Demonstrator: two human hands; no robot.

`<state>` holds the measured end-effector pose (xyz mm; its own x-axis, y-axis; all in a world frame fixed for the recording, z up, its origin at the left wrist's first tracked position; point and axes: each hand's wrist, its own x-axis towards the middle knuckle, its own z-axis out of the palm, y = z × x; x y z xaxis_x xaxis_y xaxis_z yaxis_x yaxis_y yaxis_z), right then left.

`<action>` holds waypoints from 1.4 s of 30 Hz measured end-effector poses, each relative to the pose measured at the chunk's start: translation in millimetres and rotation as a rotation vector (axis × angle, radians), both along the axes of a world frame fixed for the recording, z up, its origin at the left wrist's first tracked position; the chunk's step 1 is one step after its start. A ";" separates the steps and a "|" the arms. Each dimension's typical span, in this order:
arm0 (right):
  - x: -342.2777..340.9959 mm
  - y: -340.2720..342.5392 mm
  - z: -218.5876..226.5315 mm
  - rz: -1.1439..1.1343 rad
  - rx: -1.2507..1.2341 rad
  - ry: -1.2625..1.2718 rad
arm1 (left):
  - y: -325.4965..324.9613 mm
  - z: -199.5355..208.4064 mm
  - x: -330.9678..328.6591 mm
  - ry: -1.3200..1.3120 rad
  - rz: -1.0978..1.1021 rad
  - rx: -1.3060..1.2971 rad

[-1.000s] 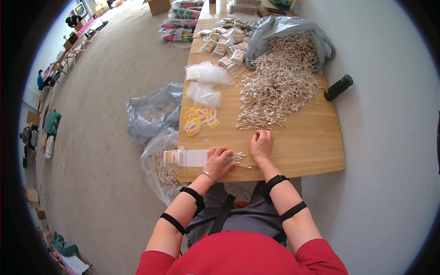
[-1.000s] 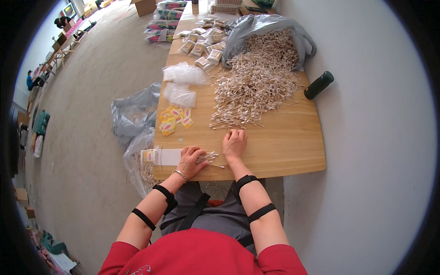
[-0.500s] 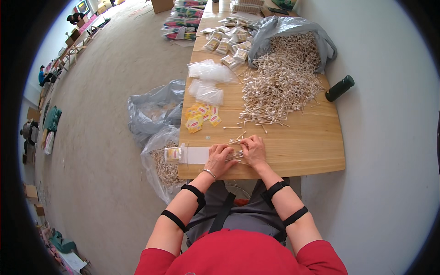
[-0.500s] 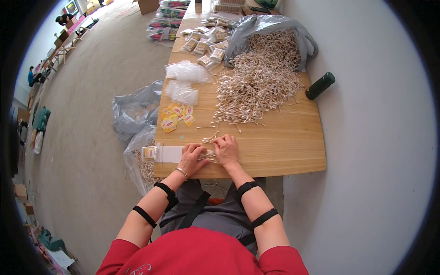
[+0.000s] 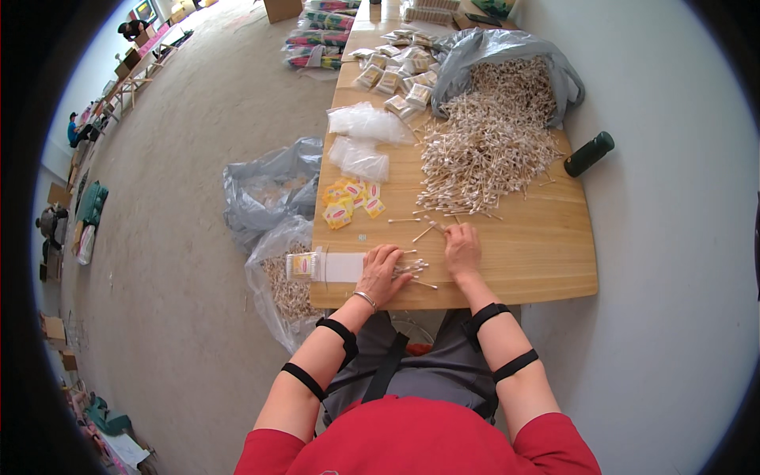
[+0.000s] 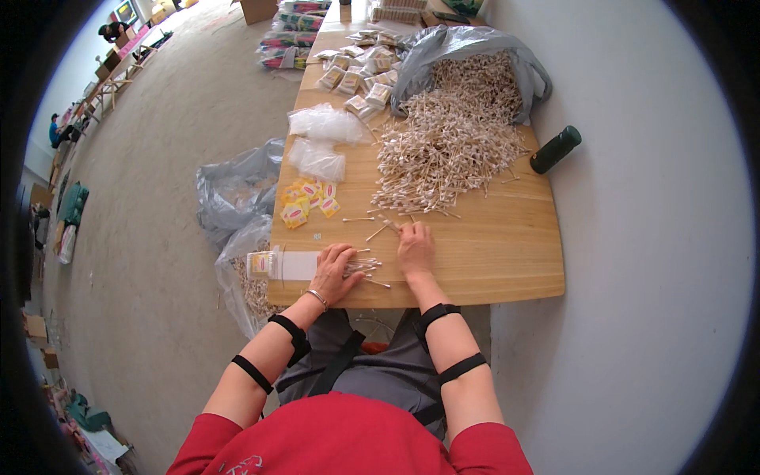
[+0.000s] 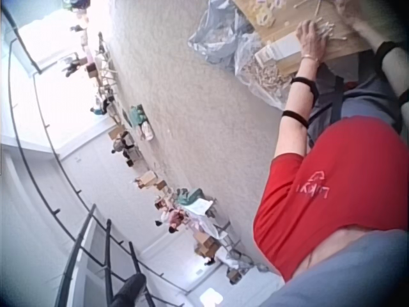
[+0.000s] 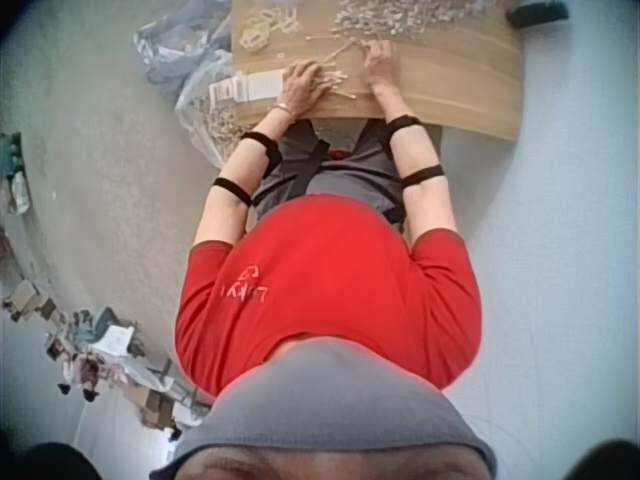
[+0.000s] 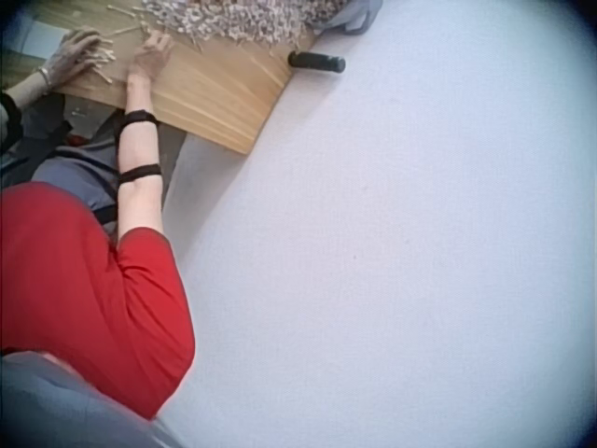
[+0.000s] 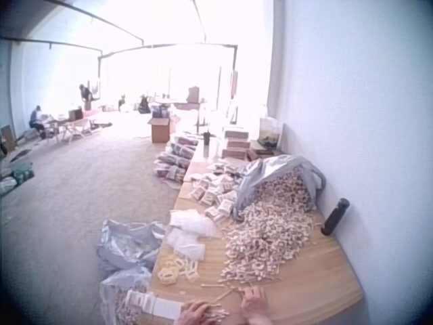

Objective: Packaging cotton swabs into small plastic bags and sealing them at a manufacturing table.

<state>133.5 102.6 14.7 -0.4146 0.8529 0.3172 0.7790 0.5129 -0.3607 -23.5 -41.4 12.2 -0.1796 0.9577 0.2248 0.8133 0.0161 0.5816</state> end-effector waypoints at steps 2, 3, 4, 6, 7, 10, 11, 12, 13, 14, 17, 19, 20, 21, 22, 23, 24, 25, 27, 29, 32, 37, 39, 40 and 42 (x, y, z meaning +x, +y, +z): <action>5.3 5.5 4.6 -0.053 -0.019 0.034 | 0.8 1.4 0.1 -0.031 -0.002 0.011; 7.4 5.9 7.6 -0.105 -0.038 0.070 | 1.7 3.1 0.0 -0.060 -0.004 0.023; 9.2 3.4 9.6 -0.109 -0.038 0.066 | 2.7 4.7 -0.4 -0.064 -0.007 0.022; 9.5 -11.2 15.7 -0.046 -0.041 0.160 | 1.9 9.3 -3.0 -0.101 -0.063 -0.005; 10.3 -23.5 20.8 -0.043 -0.046 0.158 | 0.3 7.8 -4.9 -0.103 -0.059 -0.010; 15.9 -60.3 47.8 0.072 -0.489 0.048 | -4.3 3.4 -7.2 -0.092 -0.045 0.003; 20.8 -66.1 47.7 0.116 -0.487 -0.002 | -2.9 3.9 -7.0 -0.085 -0.046 0.009; 23.0 -69.5 47.2 0.161 -0.485 -0.051 | -2.6 4.4 -7.1 -0.078 -0.044 0.014; 21.9 -70.7 42.1 0.163 -0.488 -0.052 | -3.2 4.8 -7.6 -0.078 -0.042 0.011; 20.9 -70.3 33.6 0.197 -0.496 -0.008 | -1.9 5.7 -6.7 -0.104 -0.060 0.027; 5.5 -67.6 15.1 0.246 -0.532 0.106 | 1.2 6.4 -5.7 -0.145 -0.073 0.056; -5.8 -66.8 8.0 0.255 -0.559 0.174 | 3.2 6.4 -4.1 -0.161 -0.074 0.069; -13.9 -67.9 7.9 0.272 -0.520 0.225 | 2.4 5.3 -5.4 -0.189 -0.056 0.101; -18.4 -68.2 8.8 0.286 -0.481 0.275 | 2.4 4.1 -6.3 -0.217 -0.039 0.134; -17.8 -68.6 10.6 0.290 -0.480 0.276 | 3.7 2.8 -6.1 -0.215 -0.037 0.136; -20.1 -74.0 20.7 0.268 -0.397 0.141 | 0.5 -3.3 -7.6 -0.307 0.069 0.146; -19.2 -77.4 28.4 0.235 -0.308 0.007 | -0.3 -5.0 -7.1 -0.401 0.163 0.158; -19.6 -81.7 31.5 0.238 -0.310 0.005 | -0.9 -6.8 -8.4 -0.402 0.166 0.156; -18.4 -92.6 33.3 0.495 -0.007 -0.232 | 0.0 -7.4 -11.2 -0.715 0.323 0.215; -20.9 -98.3 20.6 0.534 -0.075 -0.286 | 2.8 -19.9 -14.2 -0.797 0.328 0.253; -28.5 -89.4 9.5 0.539 -0.146 -0.365 | 7.6 -26.7 -16.2 -0.898 0.340 0.339; -42.0 -71.9 6.9 0.461 -0.159 -0.349 | 10.6 -22.0 -10.2 -0.873 0.356 0.324; -42.8 -79.3 6.9 0.476 -0.126 -0.424 | 7.4 -25.2 -11.9 -0.883 0.368 0.338; -41.0 -86.6 6.9 0.482 -0.125 -0.423 | 6.2 -26.7 -13.2 -0.897 0.371 0.350; -30.4 -99.3 7.0 0.510 -0.171 -0.394 | 4.5 -24.3 -13.6 -0.889 0.371 0.330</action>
<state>103.1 3.3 21.7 -0.8368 0.5439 -0.0631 0.5440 0.8128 -0.2083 -37.1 -36.8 -12.1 -0.6836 0.7218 0.1078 0.0604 -0.0913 0.9940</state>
